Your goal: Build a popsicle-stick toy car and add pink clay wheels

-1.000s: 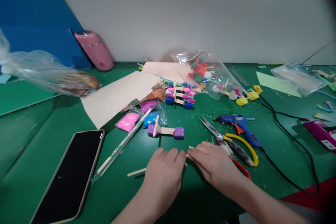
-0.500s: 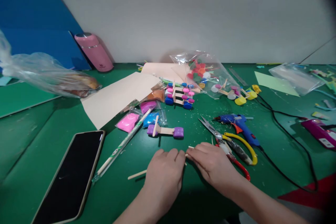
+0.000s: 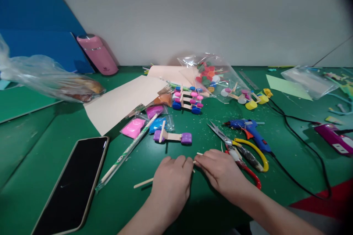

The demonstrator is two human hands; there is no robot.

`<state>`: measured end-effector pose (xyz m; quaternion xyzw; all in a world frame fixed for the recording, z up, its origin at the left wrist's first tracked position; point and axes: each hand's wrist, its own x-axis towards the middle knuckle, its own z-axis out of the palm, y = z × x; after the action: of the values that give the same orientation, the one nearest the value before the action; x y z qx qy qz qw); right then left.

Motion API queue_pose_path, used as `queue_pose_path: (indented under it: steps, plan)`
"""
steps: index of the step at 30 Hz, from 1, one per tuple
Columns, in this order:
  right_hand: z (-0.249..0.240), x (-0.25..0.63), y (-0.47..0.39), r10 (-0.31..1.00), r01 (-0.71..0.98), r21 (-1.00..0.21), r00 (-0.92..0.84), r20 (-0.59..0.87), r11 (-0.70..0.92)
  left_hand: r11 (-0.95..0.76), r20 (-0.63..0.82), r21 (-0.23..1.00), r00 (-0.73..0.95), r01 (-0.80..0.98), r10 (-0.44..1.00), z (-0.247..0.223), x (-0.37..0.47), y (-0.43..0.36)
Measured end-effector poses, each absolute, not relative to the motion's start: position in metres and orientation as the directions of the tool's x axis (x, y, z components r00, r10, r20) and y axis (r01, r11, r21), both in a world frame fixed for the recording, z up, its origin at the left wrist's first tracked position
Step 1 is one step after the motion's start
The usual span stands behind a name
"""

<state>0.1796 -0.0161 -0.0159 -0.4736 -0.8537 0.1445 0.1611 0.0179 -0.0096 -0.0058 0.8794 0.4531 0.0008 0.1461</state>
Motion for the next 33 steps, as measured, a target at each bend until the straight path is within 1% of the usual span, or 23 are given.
queue_pose_path:
  steps: [15,22,27,29,30,32,33]
  plan:
    - [-0.022,0.178,-0.014,0.853,0.764,-0.387,-0.497,0.158,0.516,-0.511,-0.144,0.241,0.551,0.825,0.822,-0.004,0.020,-0.008]
    - [-0.025,0.173,-0.016,0.869,0.781,-0.388,-0.476,0.137,0.489,-0.505,-0.131,0.230,0.541,0.832,0.831,-0.004,0.020,-0.007]
    - [-0.016,0.175,-0.013,0.860,0.778,-0.384,-0.500,0.102,0.498,-0.563,-0.113,0.250,0.601,0.788,0.791,-0.007,0.016,-0.004]
    - [-0.007,0.182,-0.011,0.835,0.759,-0.389,-0.548,0.053,0.523,-0.608,-0.103,0.283,0.654,0.741,0.749,-0.006,0.014,-0.002]
    - [-0.002,0.185,-0.010,0.815,0.742,-0.400,-0.579,0.020,0.538,-0.633,-0.095,0.323,0.689,0.704,0.718,-0.005,0.012,-0.002]
    - [0.010,0.193,-0.009,0.764,0.694,-0.453,-0.644,-0.044,0.559,-0.654,-0.070,0.457,0.758,0.602,0.648,-0.001,0.010,-0.002]
    - [0.016,0.197,-0.009,0.739,0.663,-0.502,-0.671,-0.069,0.555,-0.645,-0.052,0.543,0.789,0.537,0.613,0.001,0.010,-0.002]
